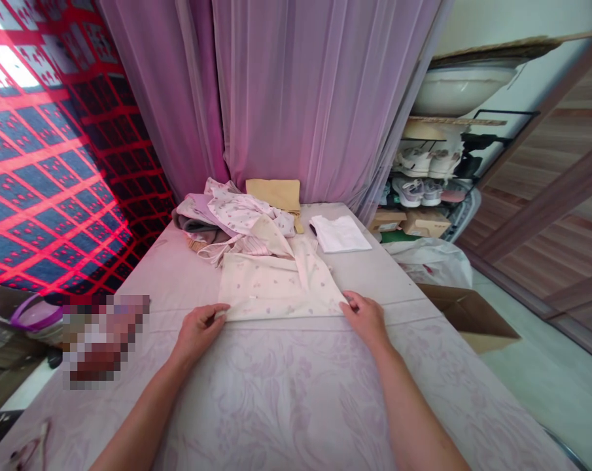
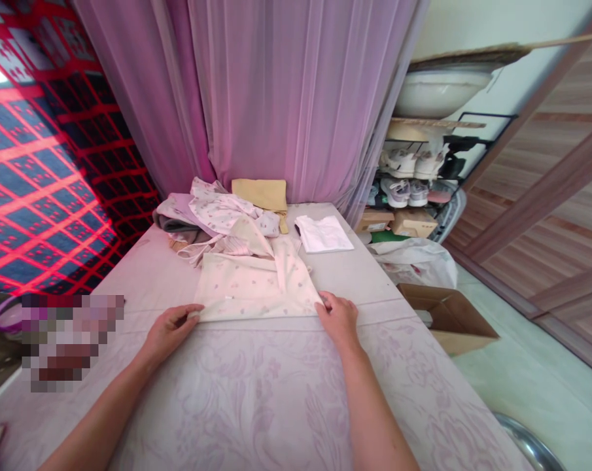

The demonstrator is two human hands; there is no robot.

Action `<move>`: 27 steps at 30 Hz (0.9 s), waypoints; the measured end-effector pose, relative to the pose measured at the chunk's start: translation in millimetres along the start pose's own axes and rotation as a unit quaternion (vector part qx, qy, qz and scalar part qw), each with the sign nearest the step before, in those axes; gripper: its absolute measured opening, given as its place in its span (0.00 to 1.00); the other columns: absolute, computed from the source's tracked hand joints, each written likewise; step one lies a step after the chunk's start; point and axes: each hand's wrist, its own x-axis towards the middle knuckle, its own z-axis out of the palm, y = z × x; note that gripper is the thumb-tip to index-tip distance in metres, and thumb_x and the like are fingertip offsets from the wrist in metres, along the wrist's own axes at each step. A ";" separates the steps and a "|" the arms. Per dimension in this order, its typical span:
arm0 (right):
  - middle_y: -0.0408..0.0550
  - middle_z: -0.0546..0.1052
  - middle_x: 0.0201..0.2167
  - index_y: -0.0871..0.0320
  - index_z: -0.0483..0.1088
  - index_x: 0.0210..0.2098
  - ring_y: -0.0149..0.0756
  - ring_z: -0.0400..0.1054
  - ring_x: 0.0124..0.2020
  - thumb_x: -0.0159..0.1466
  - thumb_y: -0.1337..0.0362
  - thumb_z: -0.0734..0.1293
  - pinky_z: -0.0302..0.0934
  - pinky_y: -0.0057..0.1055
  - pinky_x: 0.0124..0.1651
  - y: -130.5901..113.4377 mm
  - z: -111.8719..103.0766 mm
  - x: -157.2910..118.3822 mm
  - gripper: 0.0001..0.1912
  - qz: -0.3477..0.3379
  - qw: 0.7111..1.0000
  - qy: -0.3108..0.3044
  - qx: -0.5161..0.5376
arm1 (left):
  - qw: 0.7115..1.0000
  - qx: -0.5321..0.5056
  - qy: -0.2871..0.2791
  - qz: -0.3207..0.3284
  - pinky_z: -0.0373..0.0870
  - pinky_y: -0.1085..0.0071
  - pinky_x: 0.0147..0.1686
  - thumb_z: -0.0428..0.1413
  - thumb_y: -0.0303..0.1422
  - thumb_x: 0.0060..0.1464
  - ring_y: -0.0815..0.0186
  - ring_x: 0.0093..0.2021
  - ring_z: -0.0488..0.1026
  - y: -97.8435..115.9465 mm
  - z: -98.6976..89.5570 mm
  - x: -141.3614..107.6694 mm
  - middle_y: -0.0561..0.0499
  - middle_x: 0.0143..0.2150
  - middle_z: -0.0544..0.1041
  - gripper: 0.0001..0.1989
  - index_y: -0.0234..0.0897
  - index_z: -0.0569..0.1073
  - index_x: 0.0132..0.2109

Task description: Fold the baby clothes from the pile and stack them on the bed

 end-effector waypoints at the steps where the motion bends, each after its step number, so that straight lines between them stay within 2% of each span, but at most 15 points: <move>1: 0.44 0.76 0.25 0.55 0.75 0.41 0.36 0.67 0.28 0.55 0.55 0.61 0.59 0.35 0.40 -0.5 2.0 -0.9 0.19 -0.006 1.000 0.009 -0.009 | 1.000 0.006 0.000 0.005 0.68 0.68 0.35 0.52 0.46 0.47 0.63 0.31 0.71 -0.8 1.9 0.0 0.50 0.30 0.77 0.21 0.40 0.79 0.42; 5: 0.44 0.74 0.22 0.56 0.75 0.41 0.37 0.66 0.27 0.57 0.52 0.59 0.58 0.37 0.43 -3.4 5.3 -2.7 0.21 -0.018 0.999 0.031 -0.022 | 1.000 0.017 0.019 -0.008 0.68 0.69 0.33 0.50 0.48 0.51 0.65 0.28 0.70 -0.6 7.4 1.6 0.52 0.27 0.75 0.23 0.40 0.77 0.46; 9: 0.43 0.72 0.19 0.55 0.76 0.38 0.38 0.67 0.29 0.56 0.54 0.59 0.56 0.40 0.48 -4.0 4.8 -4.2 0.19 -0.020 0.998 0.046 -0.029 | 0.998 0.051 0.045 0.019 0.67 0.68 0.37 0.50 0.44 0.52 0.65 0.28 0.70 1.2 6.8 1.1 0.52 0.26 0.74 0.18 0.42 0.78 0.42; 11: 0.43 0.72 0.20 0.55 0.76 0.39 0.39 0.67 0.30 0.56 0.56 0.58 0.54 0.41 0.50 -3.2 5.4 -5.2 0.19 -0.020 0.998 0.045 -0.030 | 0.996 0.076 0.038 0.033 0.66 0.66 0.40 0.50 0.41 0.51 0.64 0.29 0.69 2.2 5.4 -0.2 0.53 0.23 0.72 0.16 0.42 0.79 0.40; 14: 0.43 0.73 0.21 0.55 0.75 0.40 0.39 0.68 0.31 0.55 0.56 0.59 0.52 0.43 0.52 -1.1 7.0 -6.6 0.19 -0.016 0.998 0.041 -0.039 | 0.994 0.109 0.010 0.022 0.65 0.66 0.40 0.50 0.38 0.51 0.63 0.29 0.69 4.4 4.2 -1.0 0.54 0.21 0.69 0.17 0.42 0.78 0.44; 17: 0.45 0.75 0.25 0.54 0.75 0.41 0.40 0.68 0.34 0.55 0.55 0.60 0.52 0.42 0.51 1.0 8.3 -7.7 0.19 -0.020 0.998 0.051 -0.044 | 0.992 0.124 -0.013 0.004 0.65 0.67 0.40 0.50 0.38 0.50 0.62 0.32 0.70 7.2 4.1 1.5 0.54 0.25 0.72 0.21 0.43 0.74 0.52; 20: 0.46 0.76 0.26 0.54 0.76 0.40 0.41 0.67 0.34 0.55 0.52 0.61 0.54 0.40 0.49 2.2 9.1 -8.4 0.20 -0.027 0.998 0.052 -0.033 | 0.993 0.112 -0.013 -0.022 0.64 0.68 0.39 0.50 0.41 0.52 0.63 0.33 0.71 9.2 4.6 5.6 0.53 0.28 0.73 0.24 0.43 0.71 0.55; 23: 0.45 0.74 0.24 0.55 0.76 0.39 0.40 0.67 0.32 0.56 0.51 0.60 0.52 0.42 0.52 2.2 9.9 -8.8 0.21 -0.032 0.997 0.061 -0.018 | 0.996 0.084 0.019 -0.031 0.65 0.69 0.38 0.50 0.44 0.53 0.64 0.32 0.71 9.6 5.7 8.8 0.52 0.30 0.74 0.22 0.42 0.73 0.52; 27: 0.44 0.73 0.23 0.56 0.75 0.40 0.39 0.67 0.32 0.57 0.51 0.59 0.46 0.45 0.57 2.1 10.8 -8.9 0.21 -0.041 0.995 0.090 -0.015 | 0.995 0.069 0.062 -0.023 0.65 0.69 0.39 0.49 0.42 0.54 0.64 0.34 0.71 8.1 8.5 12.6 0.52 0.34 0.75 0.20 0.44 0.73 0.51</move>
